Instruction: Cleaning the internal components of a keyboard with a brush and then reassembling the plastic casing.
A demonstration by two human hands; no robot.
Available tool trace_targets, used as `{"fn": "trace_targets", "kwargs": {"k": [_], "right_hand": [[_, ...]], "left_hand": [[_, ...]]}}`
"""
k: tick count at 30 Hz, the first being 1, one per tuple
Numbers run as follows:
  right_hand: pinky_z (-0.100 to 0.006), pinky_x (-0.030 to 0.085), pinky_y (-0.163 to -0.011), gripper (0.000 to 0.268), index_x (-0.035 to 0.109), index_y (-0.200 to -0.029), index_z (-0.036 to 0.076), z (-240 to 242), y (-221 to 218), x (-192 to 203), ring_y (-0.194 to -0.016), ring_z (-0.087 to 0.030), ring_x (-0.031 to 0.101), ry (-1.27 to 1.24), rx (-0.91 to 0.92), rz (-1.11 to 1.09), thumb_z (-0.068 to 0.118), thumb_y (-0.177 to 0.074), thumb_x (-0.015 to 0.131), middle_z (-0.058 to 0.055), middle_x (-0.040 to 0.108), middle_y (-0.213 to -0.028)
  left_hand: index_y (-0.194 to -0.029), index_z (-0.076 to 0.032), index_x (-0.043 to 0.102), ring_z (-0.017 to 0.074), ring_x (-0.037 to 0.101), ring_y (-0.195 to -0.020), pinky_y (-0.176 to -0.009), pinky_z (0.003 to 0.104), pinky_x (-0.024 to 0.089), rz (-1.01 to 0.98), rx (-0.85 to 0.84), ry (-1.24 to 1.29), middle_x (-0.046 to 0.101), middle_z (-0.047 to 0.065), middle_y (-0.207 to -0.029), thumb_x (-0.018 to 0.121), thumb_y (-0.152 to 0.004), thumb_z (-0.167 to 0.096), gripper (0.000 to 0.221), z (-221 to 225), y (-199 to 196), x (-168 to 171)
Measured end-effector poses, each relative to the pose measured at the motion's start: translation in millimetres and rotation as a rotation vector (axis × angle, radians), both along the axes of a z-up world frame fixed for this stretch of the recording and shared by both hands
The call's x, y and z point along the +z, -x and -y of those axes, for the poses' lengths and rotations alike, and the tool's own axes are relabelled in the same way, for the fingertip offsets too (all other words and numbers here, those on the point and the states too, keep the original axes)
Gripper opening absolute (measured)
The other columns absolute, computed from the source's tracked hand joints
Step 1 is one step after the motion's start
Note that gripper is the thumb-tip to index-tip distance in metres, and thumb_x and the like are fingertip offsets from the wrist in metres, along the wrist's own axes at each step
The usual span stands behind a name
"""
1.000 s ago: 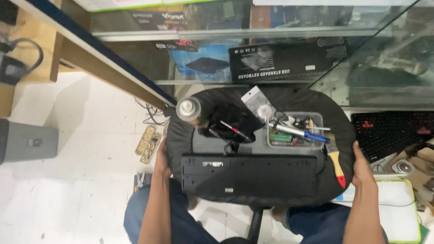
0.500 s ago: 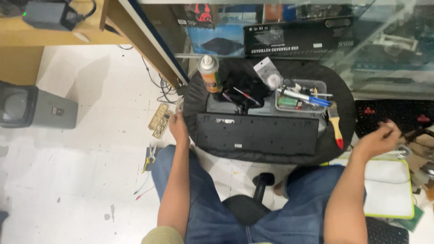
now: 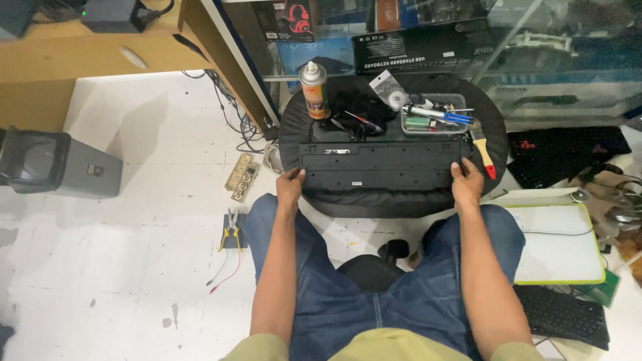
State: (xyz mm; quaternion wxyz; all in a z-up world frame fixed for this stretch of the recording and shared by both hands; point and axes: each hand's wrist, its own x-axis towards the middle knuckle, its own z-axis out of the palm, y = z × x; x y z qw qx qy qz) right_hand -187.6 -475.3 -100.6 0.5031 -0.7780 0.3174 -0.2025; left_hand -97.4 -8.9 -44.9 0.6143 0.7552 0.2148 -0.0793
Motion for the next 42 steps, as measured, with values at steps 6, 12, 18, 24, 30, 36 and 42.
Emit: {"fn": "trace_targets", "kwargs": {"k": [6,12,18,24,30,36,42], "right_hand": [[-0.047,0.042,-0.106,0.041,0.063,-0.139,0.005,-29.1,12.1,46.3,-0.125,-0.037,0.057,-0.267,-0.096,0.223,0.006,-0.1,0.074,-0.023,0.06,-0.13],[-0.029,0.048,-0.094,0.042,0.068,-0.133,0.009,17.4,1.7,-11.6,-0.104,-0.018,0.055,-0.266,-0.065,0.317,0.005,-0.094,0.081,-0.007,0.06,-0.113],[-0.028,0.052,-0.088,0.039,0.072,-0.128,0.011,11.1,5.0,-7.5,-0.1,-0.018,0.061,-0.231,-0.133,0.297,0.003,-0.091,0.082,-0.007,0.064,-0.11],[-0.031,0.052,-0.091,0.035,0.074,-0.126,0.012,12.3,0.9,-4.8,-0.101,-0.021,0.061,-0.238,-0.156,0.282,0.008,-0.093,0.084,-0.009,0.064,-0.109],[-0.041,0.052,-0.097,0.035,0.072,-0.131,0.012,10.1,-4.7,-4.5,-0.113,-0.03,0.064,-0.207,-0.15,0.23,0.019,-0.099,0.085,-0.018,0.066,-0.118],[-0.047,0.052,-0.093,0.039,0.072,-0.131,0.015,-13.4,6.7,13.6,-0.117,-0.038,0.064,-0.103,-0.078,-0.044,0.033,-0.098,0.081,-0.019,0.07,-0.119],[-0.048,0.054,-0.09,0.04,0.077,-0.122,0.018,-49.2,0.1,24.6,-0.117,-0.036,0.066,-0.173,0.028,-0.154,0.046,-0.094,0.081,-0.016,0.072,-0.118]], "left_hand": [[-0.127,0.003,0.069,0.0499,0.053,-0.131,-0.108,0.059,0.043,0.114,0.075,0.208,0.062,0.032,-0.126,0.077,-0.091,-0.006,0.039,1.4,13.9,41.5],[-0.119,-0.002,0.075,0.0326,0.061,-0.113,-0.101,0.048,0.048,0.182,0.128,0.2,0.068,0.021,-0.11,0.08,-0.088,-0.007,0.032,-3.0,9.1,26.6],[-0.119,-0.002,0.075,0.0327,0.064,-0.112,-0.099,0.046,0.051,0.205,0.12,0.183,0.069,0.022,-0.109,0.084,-0.085,-0.008,0.035,-7.0,-1.2,2.7],[-0.118,-0.001,0.075,0.0329,0.065,-0.112,-0.099,0.045,0.052,0.218,0.085,0.192,0.07,0.023,-0.11,0.085,-0.085,-0.012,0.036,1.8,6.8,30.0],[-0.123,-0.004,0.074,0.0304,0.062,-0.115,-0.101,0.045,0.051,0.291,0.125,0.438,0.068,0.019,-0.113,0.088,-0.086,-0.025,0.045,14.1,11.1,55.5],[-0.127,-0.016,0.056,0.0219,0.054,-0.126,-0.11,0.041,0.042,0.553,0.084,0.867,0.058,0.007,-0.13,0.078,-0.09,-0.028,0.045,39.8,23.3,104.2],[-0.132,-0.024,0.046,0.0146,0.053,-0.116,-0.104,0.035,0.044,0.78,0.066,0.836,0.054,0.001,-0.12,0.081,-0.076,-0.021,0.067,58.0,3.5,159.3]]}}
